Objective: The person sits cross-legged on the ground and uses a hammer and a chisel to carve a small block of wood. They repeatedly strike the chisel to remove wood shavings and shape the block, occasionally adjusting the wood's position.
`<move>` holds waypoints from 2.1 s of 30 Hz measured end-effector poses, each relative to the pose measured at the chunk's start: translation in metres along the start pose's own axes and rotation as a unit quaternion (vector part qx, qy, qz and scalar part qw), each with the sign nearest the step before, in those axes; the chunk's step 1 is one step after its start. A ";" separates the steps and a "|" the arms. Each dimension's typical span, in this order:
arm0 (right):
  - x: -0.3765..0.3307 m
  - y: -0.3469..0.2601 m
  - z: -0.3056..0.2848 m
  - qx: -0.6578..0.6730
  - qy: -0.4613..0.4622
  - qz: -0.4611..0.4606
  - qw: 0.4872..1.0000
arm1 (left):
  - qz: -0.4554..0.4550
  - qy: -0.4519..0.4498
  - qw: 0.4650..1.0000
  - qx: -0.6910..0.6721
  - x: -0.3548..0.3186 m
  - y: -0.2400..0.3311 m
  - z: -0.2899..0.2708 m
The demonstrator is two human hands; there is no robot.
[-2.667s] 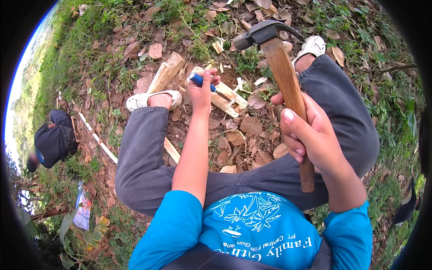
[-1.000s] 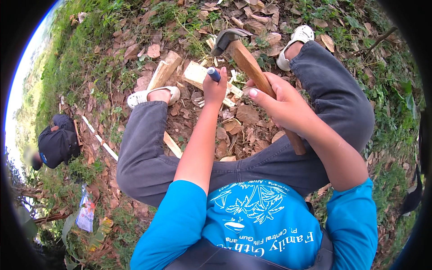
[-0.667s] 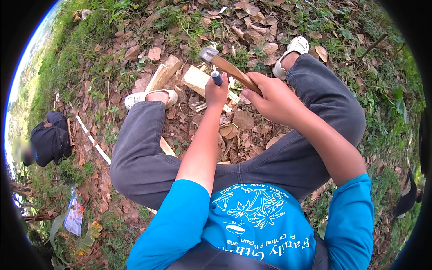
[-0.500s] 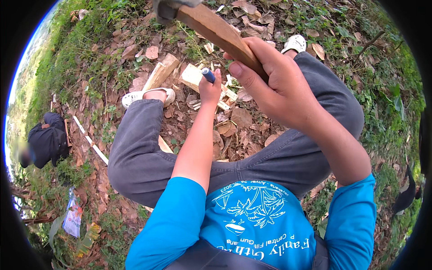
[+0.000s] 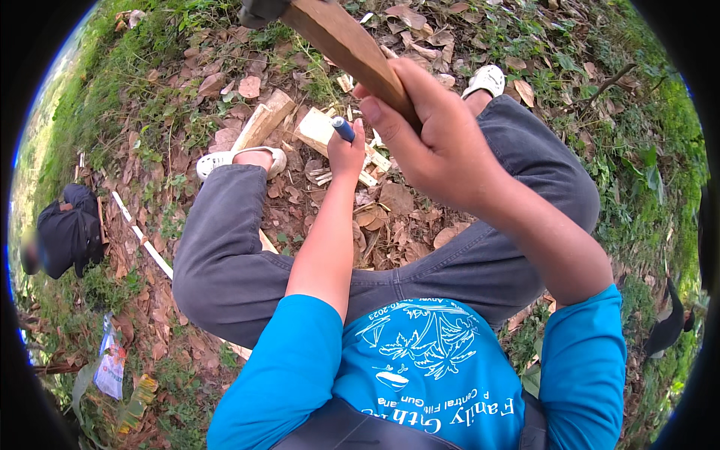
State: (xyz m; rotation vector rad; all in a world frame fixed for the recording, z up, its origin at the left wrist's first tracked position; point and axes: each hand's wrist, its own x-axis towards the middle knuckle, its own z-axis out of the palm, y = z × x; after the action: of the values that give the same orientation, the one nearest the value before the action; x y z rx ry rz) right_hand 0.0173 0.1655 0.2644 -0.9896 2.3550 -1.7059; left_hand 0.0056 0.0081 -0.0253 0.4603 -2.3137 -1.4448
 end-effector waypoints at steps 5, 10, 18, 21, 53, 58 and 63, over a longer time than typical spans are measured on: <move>-0.023 0.085 -0.004 -0.181 -0.163 0.210 0.947 | 0.063 0.008 0.998 -0.030 0.000 -0.009 0.019; 0.022 -0.015 -0.006 -0.030 -0.069 0.099 0.992 | 0.027 -0.004 0.999 0.026 0.001 -0.016 0.001; -0.015 0.092 -0.006 -0.208 -0.156 0.172 0.950 | 0.046 0.017 0.999 -0.022 0.000 -0.007 0.025; 0.010 0.028 -0.003 -0.104 -0.099 0.149 0.978 | 0.024 0.031 0.999 -0.024 -0.002 -0.007 0.006; 0.020 0.095 0.017 -0.197 -0.177 0.164 0.950 | -0.026 0.018 0.995 -0.098 0.009 -0.010 0.014; 0.007 0.090 -0.012 -0.166 -0.202 0.223 0.939 | -0.107 0.037 0.991 -0.076 -0.009 -0.048 0.019; -0.010 0.057 -0.039 -0.026 -0.162 0.250 0.954 | -0.120 0.040 0.980 -0.155 0.007 -0.019 0.016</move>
State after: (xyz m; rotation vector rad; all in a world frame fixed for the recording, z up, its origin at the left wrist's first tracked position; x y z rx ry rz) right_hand -0.0168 0.2129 0.2269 -0.5525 2.1920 -1.1984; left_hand -0.0064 0.0095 -0.0482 0.7077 -1.9753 -1.8248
